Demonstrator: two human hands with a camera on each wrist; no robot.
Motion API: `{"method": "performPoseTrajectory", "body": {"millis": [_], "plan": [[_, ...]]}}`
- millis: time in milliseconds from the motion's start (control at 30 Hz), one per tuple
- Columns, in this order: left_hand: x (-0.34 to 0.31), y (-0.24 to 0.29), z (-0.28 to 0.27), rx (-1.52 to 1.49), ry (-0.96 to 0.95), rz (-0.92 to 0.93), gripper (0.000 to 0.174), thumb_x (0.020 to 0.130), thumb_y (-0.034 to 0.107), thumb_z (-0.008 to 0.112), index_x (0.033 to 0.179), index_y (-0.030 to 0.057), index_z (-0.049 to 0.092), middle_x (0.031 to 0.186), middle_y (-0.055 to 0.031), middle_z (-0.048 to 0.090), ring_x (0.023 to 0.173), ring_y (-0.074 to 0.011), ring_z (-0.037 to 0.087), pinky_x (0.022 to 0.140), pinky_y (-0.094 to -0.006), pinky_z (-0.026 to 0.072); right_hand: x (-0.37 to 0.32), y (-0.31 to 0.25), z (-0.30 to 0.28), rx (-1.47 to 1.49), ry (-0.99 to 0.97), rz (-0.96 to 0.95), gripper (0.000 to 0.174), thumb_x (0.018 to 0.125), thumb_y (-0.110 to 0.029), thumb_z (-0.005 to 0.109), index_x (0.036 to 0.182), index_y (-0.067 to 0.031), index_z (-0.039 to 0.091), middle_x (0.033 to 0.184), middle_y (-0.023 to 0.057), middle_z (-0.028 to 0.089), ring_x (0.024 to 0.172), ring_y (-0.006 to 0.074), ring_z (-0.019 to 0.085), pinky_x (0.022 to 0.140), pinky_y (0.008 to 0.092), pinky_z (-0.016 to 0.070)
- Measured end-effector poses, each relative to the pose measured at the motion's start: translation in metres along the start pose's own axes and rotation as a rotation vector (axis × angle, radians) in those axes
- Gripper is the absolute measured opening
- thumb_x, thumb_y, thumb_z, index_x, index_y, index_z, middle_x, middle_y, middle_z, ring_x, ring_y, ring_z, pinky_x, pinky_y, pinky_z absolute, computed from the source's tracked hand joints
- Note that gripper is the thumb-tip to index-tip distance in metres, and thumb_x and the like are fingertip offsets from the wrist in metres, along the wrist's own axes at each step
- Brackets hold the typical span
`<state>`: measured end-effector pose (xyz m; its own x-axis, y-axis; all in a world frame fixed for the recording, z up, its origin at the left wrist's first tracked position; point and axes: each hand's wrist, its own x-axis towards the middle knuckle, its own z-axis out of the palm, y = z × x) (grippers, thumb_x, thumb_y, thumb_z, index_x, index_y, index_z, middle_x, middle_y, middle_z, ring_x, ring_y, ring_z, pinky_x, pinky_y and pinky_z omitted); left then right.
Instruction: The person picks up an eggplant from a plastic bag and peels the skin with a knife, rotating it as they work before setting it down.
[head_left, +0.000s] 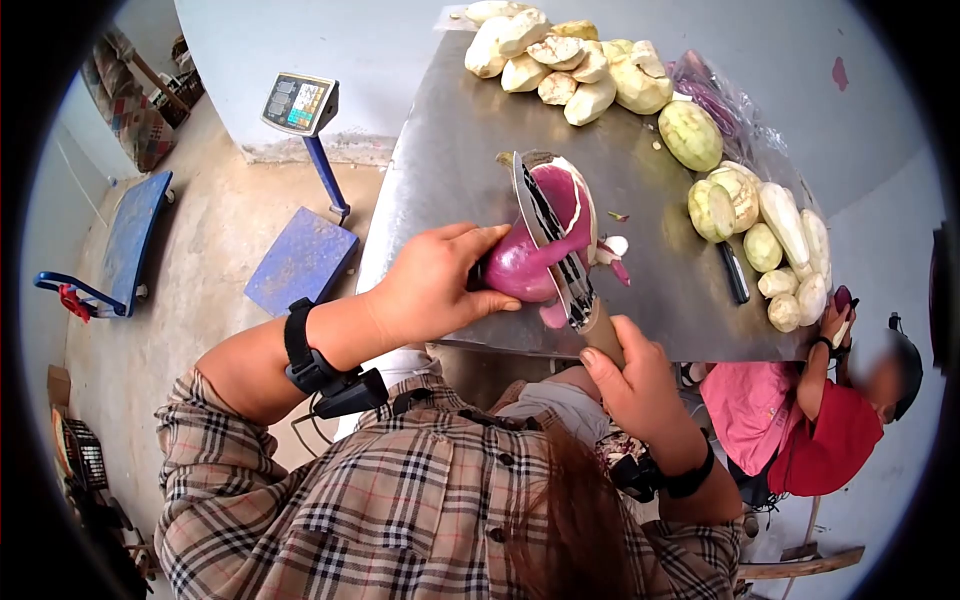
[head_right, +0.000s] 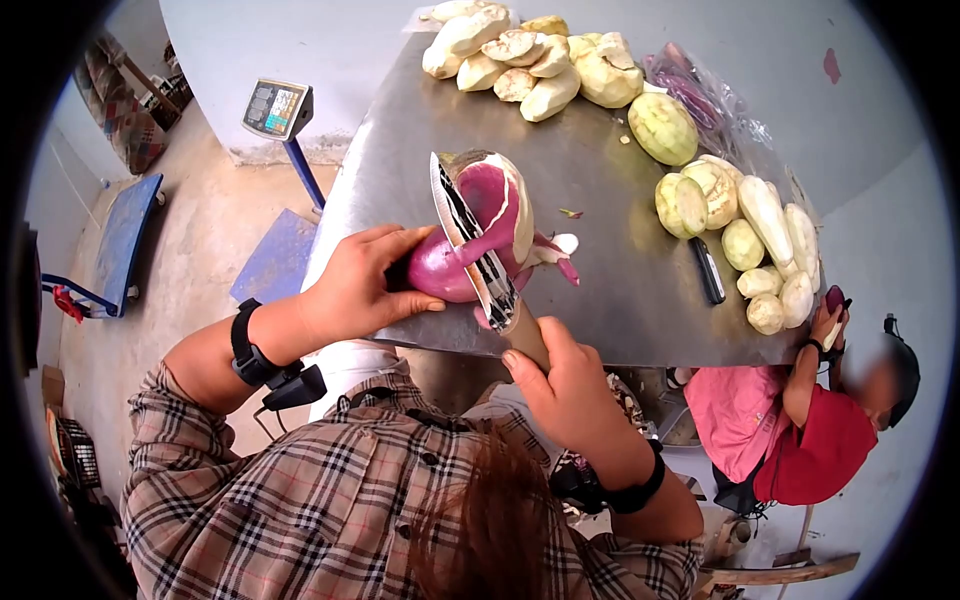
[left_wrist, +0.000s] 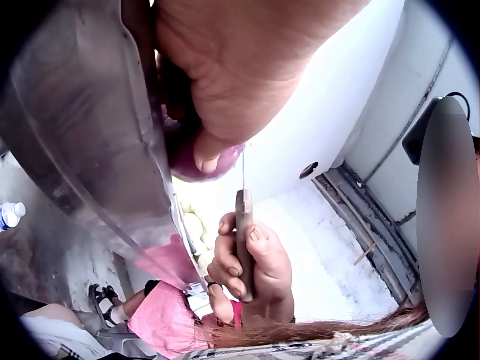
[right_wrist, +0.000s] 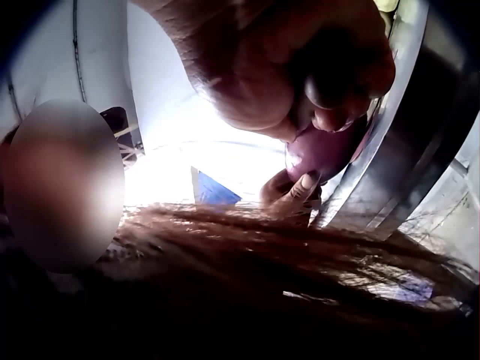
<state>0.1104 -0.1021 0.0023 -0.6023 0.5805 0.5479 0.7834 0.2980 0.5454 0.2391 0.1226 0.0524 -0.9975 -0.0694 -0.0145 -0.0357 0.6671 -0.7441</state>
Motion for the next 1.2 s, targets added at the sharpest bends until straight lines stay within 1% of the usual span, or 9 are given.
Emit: {"method": "performPoseTrajectory", "body": {"millis": [300, 500, 533, 667, 700, 800, 900, 1033, 1200], "plan": [[0.002, 0.003, -0.006, -0.021, -0.066, -0.047, 0.067, 0.067, 0.026, 0.082, 0.119, -0.0058, 0.055, 0.091, -0.0193, 0.062, 0.081, -0.0356, 0.062, 0.074, -0.0382, 0.0516, -0.030, 0.013, 0.004, -0.048, 0.013, -0.059, 0.027, 0.088, -0.017, 0.061, 0.102, 0.0029, 0.050, 0.077, 0.0237, 0.060, 0.071, 0.0430, 0.060, 0.061, 0.0433, 0.0460], [0.017, -0.007, -0.042, -0.099, -0.318, -0.157, 0.052, 0.070, 0.001, 0.073, 0.120, 0.0005, 0.060, 0.093, -0.0133, 0.063, 0.076, -0.0245, 0.063, 0.069, -0.0315, 0.0524, -0.031, 0.020, 0.003, -0.053, 0.060, -0.094, 0.027, 0.088, -0.016, 0.061, 0.104, 0.0023, 0.050, 0.076, 0.0230, 0.060, 0.071, 0.0429, 0.060, 0.061, 0.0429, 0.0466], [0.023, -0.011, -0.051, -0.002, -0.238, -0.090, 0.048, 0.073, -0.005, 0.066, 0.119, 0.0030, 0.062, 0.097, -0.0105, 0.063, 0.075, -0.0202, 0.063, 0.068, -0.0282, 0.0529, -0.030, 0.019, 0.002, -0.063, 0.052, -0.079, 0.026, 0.088, -0.016, 0.061, 0.103, 0.0020, 0.051, 0.075, 0.0227, 0.060, 0.070, 0.0425, 0.060, 0.061, 0.0425, 0.0467], [0.058, -0.026, -0.069, 0.027, -0.158, -0.011, 0.045, 0.076, -0.005, 0.064, 0.120, 0.0075, 0.063, 0.116, -0.0077, 0.061, 0.093, -0.0225, 0.063, 0.079, -0.0317, 0.0514, -0.026, 0.014, -0.008, -0.087, 0.021, -0.060, 0.024, 0.088, -0.016, 0.061, 0.102, 0.0011, 0.052, 0.074, 0.0216, 0.060, 0.070, 0.0414, 0.061, 0.061, 0.0413, 0.0471], [0.068, -0.034, -0.068, 0.041, -0.189, 0.075, 0.050, 0.075, -0.004, 0.065, 0.122, 0.0098, 0.061, 0.127, -0.0077, 0.058, 0.108, -0.0255, 0.059, 0.088, -0.0358, 0.0494, -0.025, 0.014, -0.011, -0.088, 0.014, -0.060, 0.023, 0.088, -0.015, 0.061, 0.102, 0.0009, 0.052, 0.074, 0.0213, 0.060, 0.070, 0.0411, 0.061, 0.061, 0.0411, 0.0472], [0.101, -0.050, -0.050, 0.137, -0.235, 0.322, 0.061, 0.073, -0.005, 0.066, 0.130, 0.0149, 0.056, 0.138, -0.0102, 0.049, 0.117, -0.0279, 0.055, 0.092, -0.0378, 0.0486, -0.022, 0.016, -0.019, -0.115, -0.007, -0.071, 0.022, 0.087, -0.015, 0.061, 0.101, 0.0007, 0.052, 0.074, 0.0213, 0.060, 0.071, 0.0412, 0.061, 0.061, 0.0413, 0.0472], [0.126, -0.052, -0.037, 0.166, -0.430, 0.405, 0.072, 0.070, 0.000, 0.069, 0.136, 0.0219, 0.051, 0.141, -0.0150, 0.045, 0.128, -0.0329, 0.044, 0.102, -0.0372, 0.0425, -0.021, 0.013, -0.022, -0.137, -0.010, -0.078, 0.022, 0.087, -0.015, 0.060, 0.100, 0.0008, 0.052, 0.075, 0.0215, 0.061, 0.071, 0.0417, 0.061, 0.062, 0.0417, 0.0473], [0.151, -0.047, -0.030, -0.012, -0.734, 0.320, 0.099, 0.063, -0.008, 0.071, 0.145, 0.0346, 0.035, 0.147, -0.0134, 0.037, 0.130, -0.0323, 0.042, 0.105, -0.0356, 0.0406, -0.021, 0.006, -0.026, -0.163, -0.017, -0.071, 0.024, 0.087, -0.017, 0.060, 0.101, 0.0010, 0.052, 0.076, 0.0221, 0.061, 0.073, 0.0428, 0.061, 0.062, 0.0435, 0.0473], [0.165, -0.025, -0.034, 0.046, -0.963, 0.266, 0.103, 0.062, -0.008, 0.072, 0.145, 0.0391, 0.033, 0.147, -0.0087, 0.037, 0.128, -0.0301, 0.044, 0.104, -0.0335, 0.0406, -0.023, 0.008, -0.025, -0.265, -0.004, -0.135, 0.025, 0.087, -0.018, 0.060, 0.102, 0.0003, 0.052, 0.077, 0.0233, 0.061, 0.074, 0.0441, 0.060, 0.062, 0.0458, 0.0471]]}}
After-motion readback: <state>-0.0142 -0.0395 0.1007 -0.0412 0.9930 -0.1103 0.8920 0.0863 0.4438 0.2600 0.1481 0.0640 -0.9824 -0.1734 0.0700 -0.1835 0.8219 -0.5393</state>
